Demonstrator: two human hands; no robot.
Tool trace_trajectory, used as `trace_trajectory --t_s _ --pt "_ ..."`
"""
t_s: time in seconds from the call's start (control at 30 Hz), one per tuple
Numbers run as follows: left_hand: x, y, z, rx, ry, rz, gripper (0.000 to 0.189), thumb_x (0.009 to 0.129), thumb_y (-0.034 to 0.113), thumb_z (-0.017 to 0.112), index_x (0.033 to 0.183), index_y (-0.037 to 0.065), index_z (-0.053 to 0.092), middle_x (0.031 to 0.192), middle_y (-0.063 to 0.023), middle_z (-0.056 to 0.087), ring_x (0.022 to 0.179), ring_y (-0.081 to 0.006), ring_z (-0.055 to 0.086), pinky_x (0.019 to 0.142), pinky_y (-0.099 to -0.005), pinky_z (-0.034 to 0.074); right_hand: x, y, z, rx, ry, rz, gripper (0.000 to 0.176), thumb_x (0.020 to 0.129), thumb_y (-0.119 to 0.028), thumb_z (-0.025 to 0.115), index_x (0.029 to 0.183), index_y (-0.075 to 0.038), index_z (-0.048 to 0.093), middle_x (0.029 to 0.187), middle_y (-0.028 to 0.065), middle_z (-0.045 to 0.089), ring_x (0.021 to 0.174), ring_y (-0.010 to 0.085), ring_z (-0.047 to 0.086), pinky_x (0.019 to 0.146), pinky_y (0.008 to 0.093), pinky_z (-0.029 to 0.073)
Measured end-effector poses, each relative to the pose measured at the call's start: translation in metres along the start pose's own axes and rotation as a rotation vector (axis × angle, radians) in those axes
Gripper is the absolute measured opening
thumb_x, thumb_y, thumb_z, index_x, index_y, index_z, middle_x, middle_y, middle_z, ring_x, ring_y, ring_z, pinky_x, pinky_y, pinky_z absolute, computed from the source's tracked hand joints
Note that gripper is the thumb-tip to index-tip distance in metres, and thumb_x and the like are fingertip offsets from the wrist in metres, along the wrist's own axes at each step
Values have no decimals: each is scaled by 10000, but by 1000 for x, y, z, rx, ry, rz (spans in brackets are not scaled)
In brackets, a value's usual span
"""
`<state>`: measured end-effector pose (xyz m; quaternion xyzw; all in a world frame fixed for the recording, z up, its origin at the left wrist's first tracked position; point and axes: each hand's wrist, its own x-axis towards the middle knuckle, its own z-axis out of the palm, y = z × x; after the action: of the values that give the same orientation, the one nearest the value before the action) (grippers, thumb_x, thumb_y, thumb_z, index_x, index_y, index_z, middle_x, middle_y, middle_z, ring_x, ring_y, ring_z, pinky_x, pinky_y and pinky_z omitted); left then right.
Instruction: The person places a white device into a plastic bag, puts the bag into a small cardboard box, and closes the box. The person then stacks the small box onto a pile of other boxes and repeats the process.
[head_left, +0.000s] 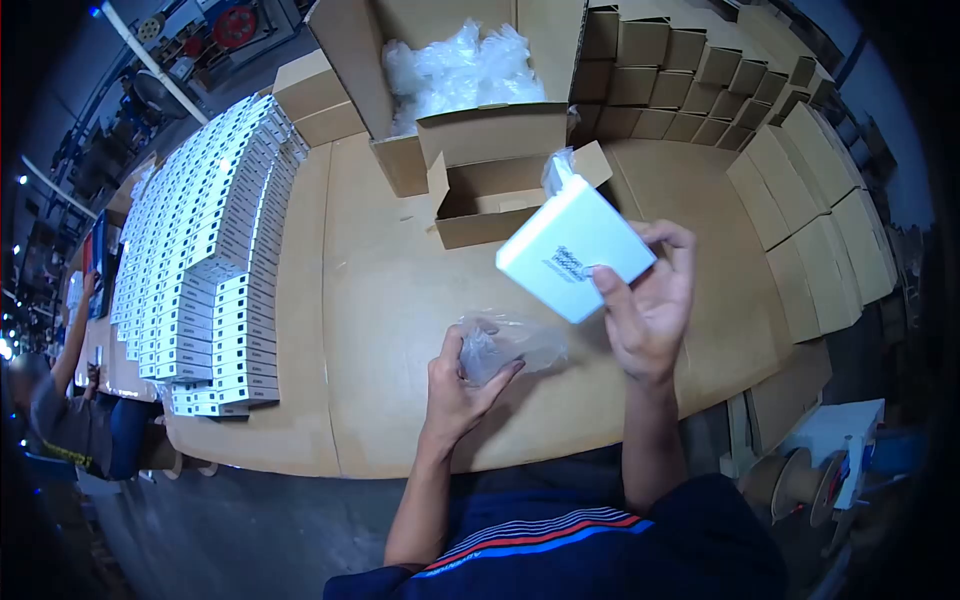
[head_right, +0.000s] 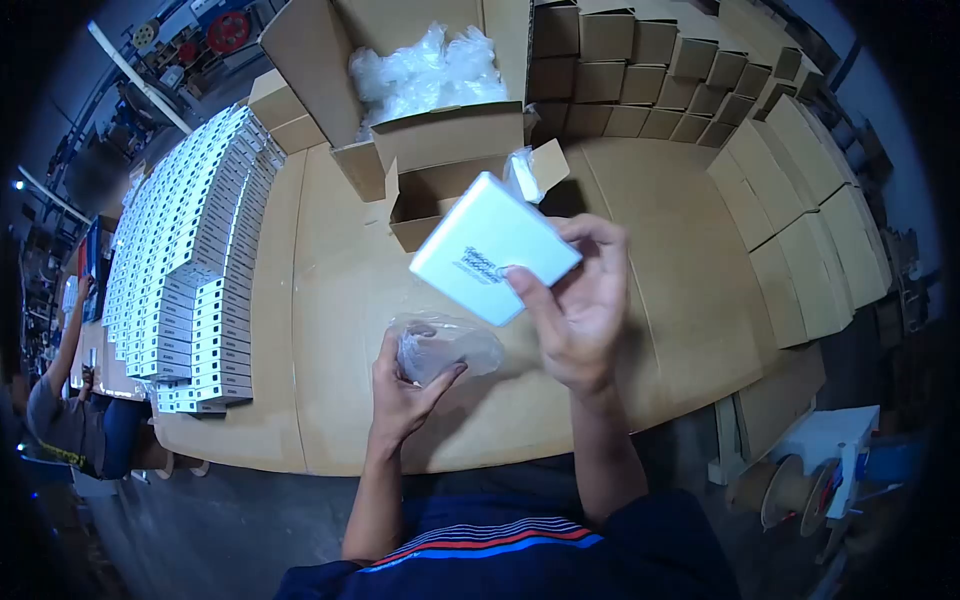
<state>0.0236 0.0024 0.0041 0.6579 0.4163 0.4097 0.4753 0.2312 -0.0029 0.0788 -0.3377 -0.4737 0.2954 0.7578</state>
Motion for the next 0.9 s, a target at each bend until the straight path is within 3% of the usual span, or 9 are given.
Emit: trace_trajectory --t_s 0.17,0.3,0.47,0.67,0.77,0.9 --pt "0 1 1 11 18 52 515 801 79 885 1205 -3 576 1022 -150 731 957 -202 737 826 -331 584 3 11 21 -7 -116 43 352 939 18 731 1063 -40 407 1070 106 600 998 113 621 847 267 556" --pt "1 1 -1 -16 40 40 504 808 87 881 1203 -16 586 1001 -165 760 942 -203 754 821 -333 588 -3 19 23 11 -163 95 357 914 13 768 1040 -48 440 1031 106 619 987 126 624 866 282 537" --pt "0 -10 -5 -169 70 18 498 807 60 880 1204 -24 592 1016 -119 753 951 -161 722 833 -315 578 -2 20 8 -145 -187 116 363 883 24 795 1034 -54 474 1020 89 625 984 123 612 900 286 519" --pt "-3 -7 -7 -143 1 -83 507 795 9 874 1206 -23 579 1102 -92 686 989 -158 684 893 -308 565 3 18 -7 -143 -285 198 342 893 2 790 1086 -41 511 967 46 593 940 100 591 838 272 510" --pt "-3 -7 -3 -163 3 -98 516 792 15 877 1211 -22 577 1113 -92 678 1018 -161 675 915 -310 554 6 19 -6 -285 -377 165 324 888 -30 800 1088 -31 545 953 40 591 908 95 579 802 273 506" --pt "-3 -11 -2 -164 7 -91 575 777 30 889 1242 -23 555 1156 -103 666 1078 -172 658 947 -319 542 6 21 1 -410 -339 128 284 882 -94 811 1033 -22 582 895 40 621 843 102 601 758 285 516"
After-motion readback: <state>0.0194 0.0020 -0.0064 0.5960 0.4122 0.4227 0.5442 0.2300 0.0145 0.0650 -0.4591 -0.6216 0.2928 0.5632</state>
